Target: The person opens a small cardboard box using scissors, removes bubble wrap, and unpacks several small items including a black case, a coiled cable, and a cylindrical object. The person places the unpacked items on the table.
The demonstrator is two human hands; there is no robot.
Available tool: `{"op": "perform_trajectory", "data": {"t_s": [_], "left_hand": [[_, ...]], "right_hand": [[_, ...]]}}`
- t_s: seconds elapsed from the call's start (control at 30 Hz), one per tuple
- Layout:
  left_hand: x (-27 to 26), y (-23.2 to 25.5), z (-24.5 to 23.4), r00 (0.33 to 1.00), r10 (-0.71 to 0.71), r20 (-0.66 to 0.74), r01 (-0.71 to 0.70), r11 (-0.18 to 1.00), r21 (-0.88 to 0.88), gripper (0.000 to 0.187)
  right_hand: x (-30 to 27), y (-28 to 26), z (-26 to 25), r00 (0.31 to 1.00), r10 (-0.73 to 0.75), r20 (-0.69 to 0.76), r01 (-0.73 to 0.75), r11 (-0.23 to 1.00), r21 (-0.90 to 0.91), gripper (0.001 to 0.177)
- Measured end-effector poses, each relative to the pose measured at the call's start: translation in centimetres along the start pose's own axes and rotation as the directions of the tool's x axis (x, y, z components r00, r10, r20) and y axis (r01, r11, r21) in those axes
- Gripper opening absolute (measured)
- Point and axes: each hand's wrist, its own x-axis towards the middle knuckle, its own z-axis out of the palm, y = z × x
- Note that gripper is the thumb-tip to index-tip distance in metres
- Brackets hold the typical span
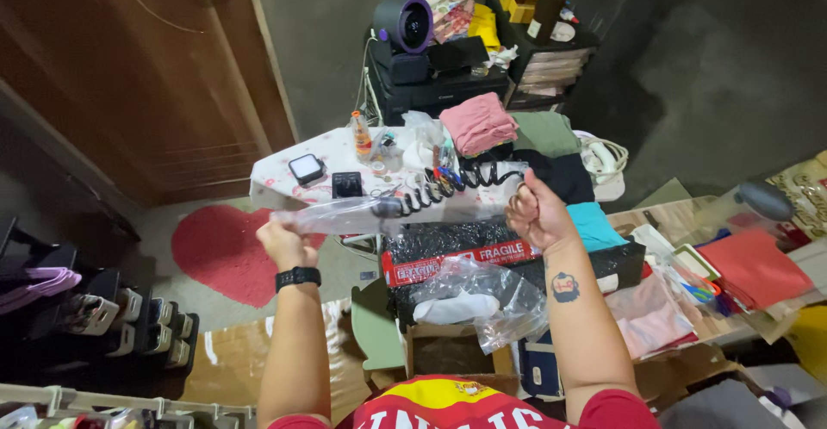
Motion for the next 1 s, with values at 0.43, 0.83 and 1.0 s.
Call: {"op": "perform_trajectory", "data": {"t_s": [0.43,0.83,1.0], "left_hand": [[-3.5,-3.1,-5.7,0.919,0.371,0.132,-0.392,0.894,0.215,0.015],[-28.6,-1.5,-2.3,-0.302,-0.379,0.875,-0.819,0.572,-0.034,0.028],[-26.1,-7.5,-6.1,-0.471,-0.587,0.658,-0.729,0.679,0.083,0.029]], "right_hand": [[-2.7,-7.2,0.9,0.965,-0.201,-0.17,0.187,0.978,-0.094,0.065],[-0.3,-4.3,2.6,0.984,-0.115,-0.137,0.109,0.993,-0.051,0.063],[0.5,-3.7,3.6,0.986,-0.094,-0.136,0.082,0.993,-0.09,0.063]]}}
